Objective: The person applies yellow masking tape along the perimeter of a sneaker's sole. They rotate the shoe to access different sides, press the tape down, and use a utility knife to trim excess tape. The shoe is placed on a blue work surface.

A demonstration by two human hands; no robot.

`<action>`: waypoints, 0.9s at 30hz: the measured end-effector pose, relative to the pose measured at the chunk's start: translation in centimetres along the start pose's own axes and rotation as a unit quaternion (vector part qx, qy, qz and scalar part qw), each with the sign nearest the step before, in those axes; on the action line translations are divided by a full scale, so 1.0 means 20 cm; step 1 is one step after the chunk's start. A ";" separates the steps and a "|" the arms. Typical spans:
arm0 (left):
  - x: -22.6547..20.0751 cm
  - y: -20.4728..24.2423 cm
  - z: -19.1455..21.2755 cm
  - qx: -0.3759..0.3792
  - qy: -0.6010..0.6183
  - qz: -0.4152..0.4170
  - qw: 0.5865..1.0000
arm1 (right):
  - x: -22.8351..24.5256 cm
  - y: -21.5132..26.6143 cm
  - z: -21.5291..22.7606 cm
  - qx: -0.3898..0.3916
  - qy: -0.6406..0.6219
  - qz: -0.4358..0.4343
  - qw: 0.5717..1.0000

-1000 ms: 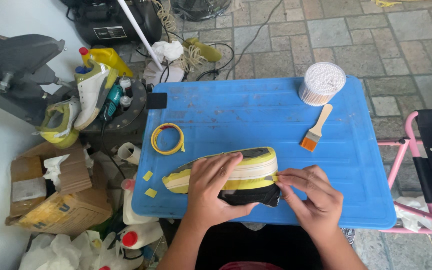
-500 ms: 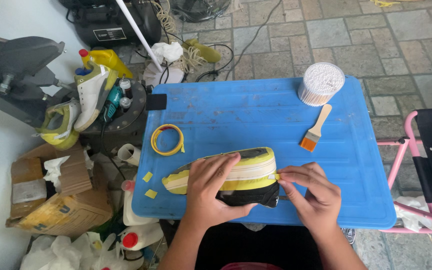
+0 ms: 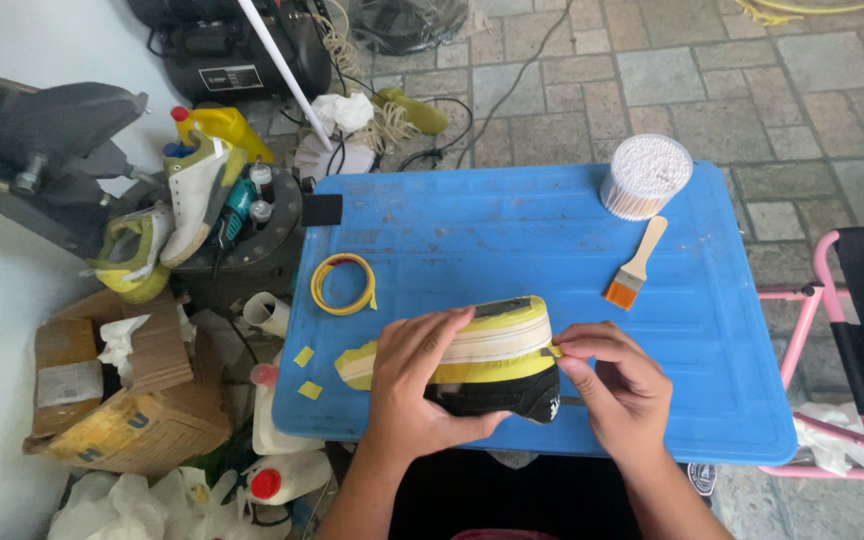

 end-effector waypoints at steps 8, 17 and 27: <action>-0.25 0.13 0.14 0.015 0.064 0.117 0.991 | -0.12 0.12 0.06 -0.072 -0.207 -0.210 0.953; -0.21 0.39 -0.03 0.076 0.157 0.198 0.965 | -0.08 0.27 0.07 -0.034 -0.164 -0.209 0.964; -0.25 0.27 -0.03 0.247 0.130 0.155 0.948 | 0.32 0.06 0.20 0.197 0.151 0.145 0.958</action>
Point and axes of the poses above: each hand's wrist, its own y-axis away from the middle knuckle, its own z-axis out of the back of the hand, x = y × z, the point moved 3 cm from there along -y, towards the middle knuckle, and after that the axes turned 13 degrees about -x, right-handed, at the moved point
